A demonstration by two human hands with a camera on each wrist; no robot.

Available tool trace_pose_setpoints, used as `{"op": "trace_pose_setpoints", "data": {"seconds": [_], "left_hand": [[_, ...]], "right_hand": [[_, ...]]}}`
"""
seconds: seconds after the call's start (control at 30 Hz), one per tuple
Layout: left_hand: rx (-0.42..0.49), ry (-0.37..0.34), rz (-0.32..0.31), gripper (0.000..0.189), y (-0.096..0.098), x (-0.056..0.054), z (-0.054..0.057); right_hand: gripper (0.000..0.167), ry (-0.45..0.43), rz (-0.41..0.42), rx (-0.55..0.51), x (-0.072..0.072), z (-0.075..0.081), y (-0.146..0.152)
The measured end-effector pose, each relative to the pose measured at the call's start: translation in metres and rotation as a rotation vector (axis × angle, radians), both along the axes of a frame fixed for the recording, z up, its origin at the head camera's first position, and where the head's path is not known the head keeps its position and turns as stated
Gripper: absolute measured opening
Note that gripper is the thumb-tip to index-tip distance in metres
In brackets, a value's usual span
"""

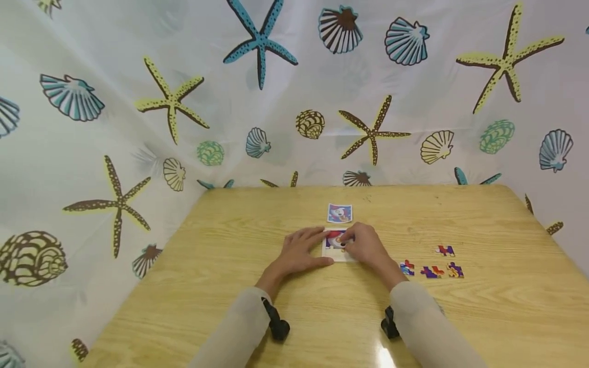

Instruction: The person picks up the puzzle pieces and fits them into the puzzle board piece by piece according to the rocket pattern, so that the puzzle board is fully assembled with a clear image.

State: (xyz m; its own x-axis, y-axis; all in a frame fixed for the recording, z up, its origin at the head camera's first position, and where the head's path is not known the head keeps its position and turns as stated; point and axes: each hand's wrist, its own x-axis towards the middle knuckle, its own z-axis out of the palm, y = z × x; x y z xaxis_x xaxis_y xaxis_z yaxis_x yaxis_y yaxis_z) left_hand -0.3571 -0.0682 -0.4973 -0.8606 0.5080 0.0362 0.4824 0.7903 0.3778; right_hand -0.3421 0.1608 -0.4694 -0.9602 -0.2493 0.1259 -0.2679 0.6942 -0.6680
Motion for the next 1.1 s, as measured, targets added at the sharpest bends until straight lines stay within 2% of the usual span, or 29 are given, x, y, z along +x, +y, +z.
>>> {"op": "trace_pose_setpoints", "data": {"seconds": [0.2, 0.47, 0.87, 1.1], "left_hand": [[0.019, -0.015, 0.015, 0.083, 0.002, 0.003, 0.003], [0.024, 0.008, -0.001, 0.083, 0.001, -0.001, -0.001], [0.012, 0.016, -0.029, 0.067, -0.001, 0.000, 0.000], [0.013, 0.000, -0.022, 0.068, 0.001, -0.004, -0.007]], "right_hand": [[0.018, -0.008, -0.018, -0.021, -0.001, 0.000, 0.001], [0.022, -0.125, -0.018, -0.123, -0.002, -0.001, 0.005], [0.023, -0.135, 0.026, -0.109, -0.001, 0.000, 0.009], [0.025, -0.152, 0.021, -0.102, 0.000, -0.001, 0.013]]}}
